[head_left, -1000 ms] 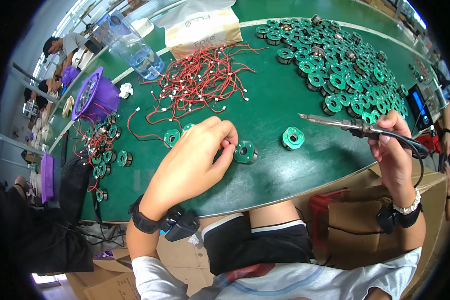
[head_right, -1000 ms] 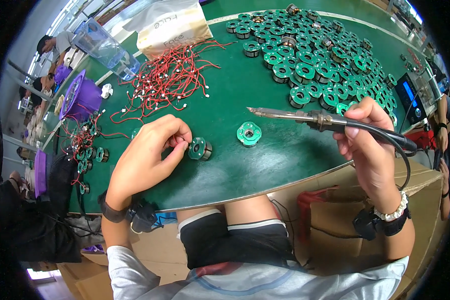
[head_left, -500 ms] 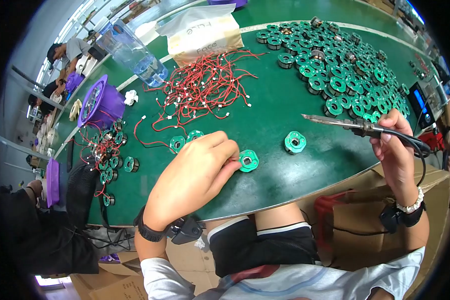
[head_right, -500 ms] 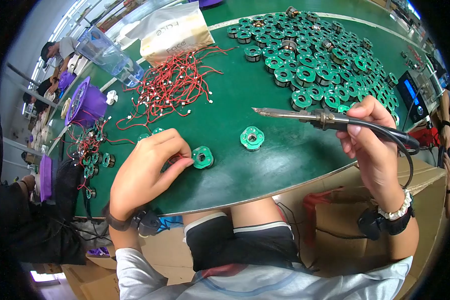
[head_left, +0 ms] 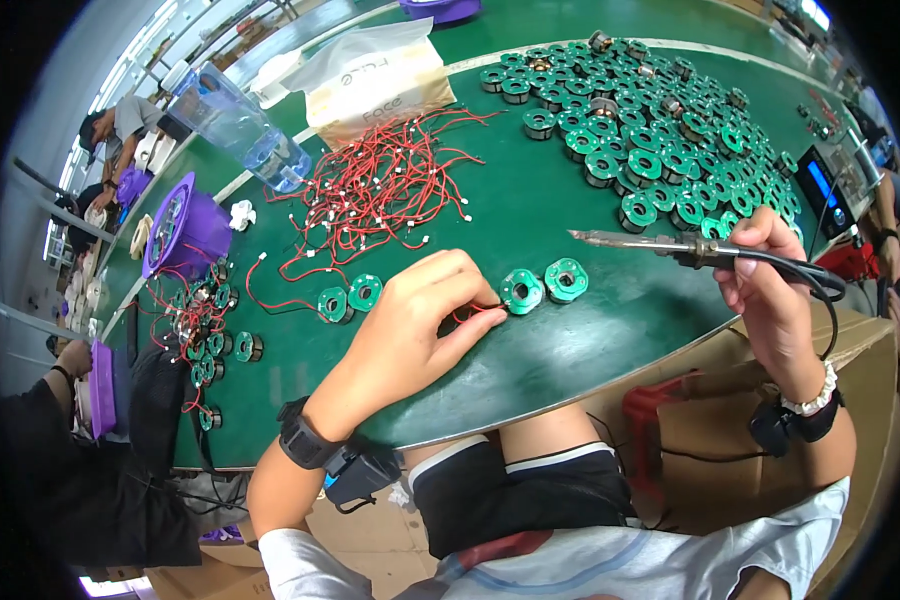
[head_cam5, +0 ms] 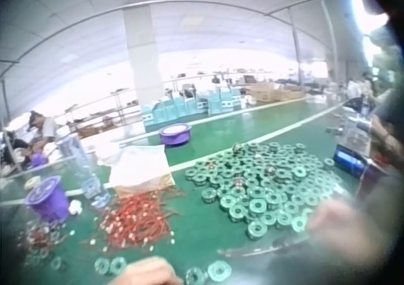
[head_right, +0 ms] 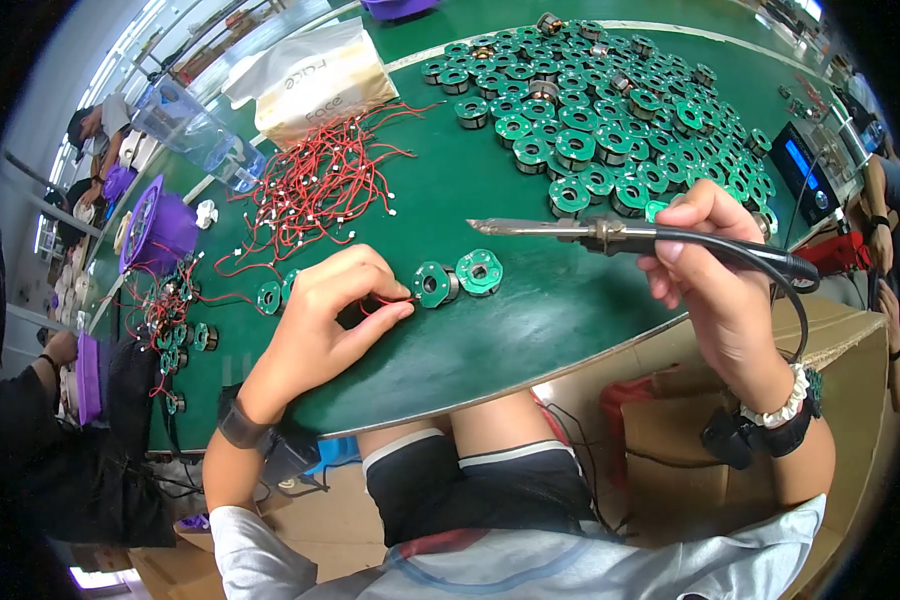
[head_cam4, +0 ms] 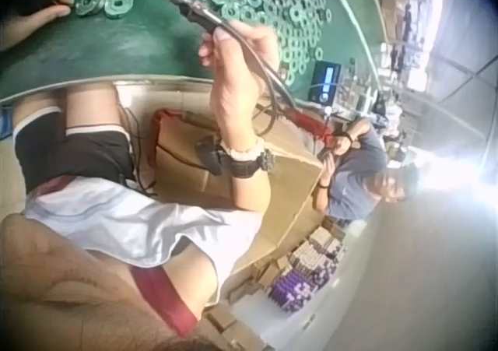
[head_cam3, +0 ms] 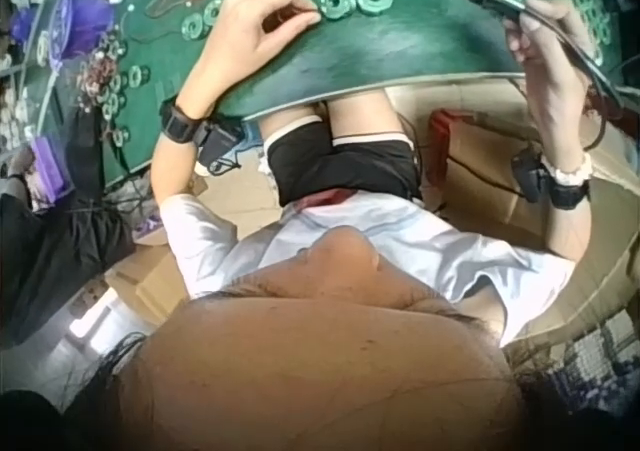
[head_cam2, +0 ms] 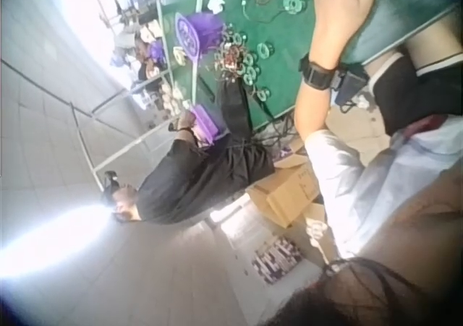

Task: Soldering wires onto small circular green circuit boards at an assembly line.

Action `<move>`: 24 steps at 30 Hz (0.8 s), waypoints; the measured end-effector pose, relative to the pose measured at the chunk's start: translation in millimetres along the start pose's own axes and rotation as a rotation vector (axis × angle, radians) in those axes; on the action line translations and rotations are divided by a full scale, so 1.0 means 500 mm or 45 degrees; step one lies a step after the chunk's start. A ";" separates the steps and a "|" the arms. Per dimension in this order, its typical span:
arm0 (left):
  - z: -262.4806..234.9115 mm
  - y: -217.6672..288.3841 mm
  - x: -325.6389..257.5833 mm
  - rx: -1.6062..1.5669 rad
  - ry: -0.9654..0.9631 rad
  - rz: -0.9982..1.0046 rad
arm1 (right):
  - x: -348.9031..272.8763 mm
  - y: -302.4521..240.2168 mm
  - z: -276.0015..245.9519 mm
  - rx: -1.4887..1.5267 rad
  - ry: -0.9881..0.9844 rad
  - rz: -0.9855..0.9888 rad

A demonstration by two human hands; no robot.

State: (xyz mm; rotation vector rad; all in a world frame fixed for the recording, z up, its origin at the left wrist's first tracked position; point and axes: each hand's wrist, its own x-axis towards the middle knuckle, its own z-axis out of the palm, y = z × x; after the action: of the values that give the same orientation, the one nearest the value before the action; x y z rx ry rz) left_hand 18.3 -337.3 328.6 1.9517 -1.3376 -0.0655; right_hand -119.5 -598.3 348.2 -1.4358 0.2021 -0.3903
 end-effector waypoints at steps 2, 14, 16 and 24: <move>-0.002 0.004 -0.002 0.064 0.072 0.013 | -0.003 0.003 0.007 0.038 -0.063 0.009; 0.000 0.009 0.002 -0.196 0.090 -0.187 | -0.006 0.000 0.019 0.050 -0.100 0.027; 0.001 0.010 0.001 -0.203 0.097 -0.198 | -0.006 0.001 0.023 0.072 -0.131 0.040; 0.001 0.022 -0.004 -0.141 0.112 -0.099 | -0.018 0.008 0.036 0.066 -0.148 0.123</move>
State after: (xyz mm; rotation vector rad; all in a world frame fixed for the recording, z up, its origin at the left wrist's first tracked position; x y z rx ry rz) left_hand 8.5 -337.9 334.2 1.8905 -1.1764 -0.0883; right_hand -120.6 -578.2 346.0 -1.3874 0.1659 -0.2310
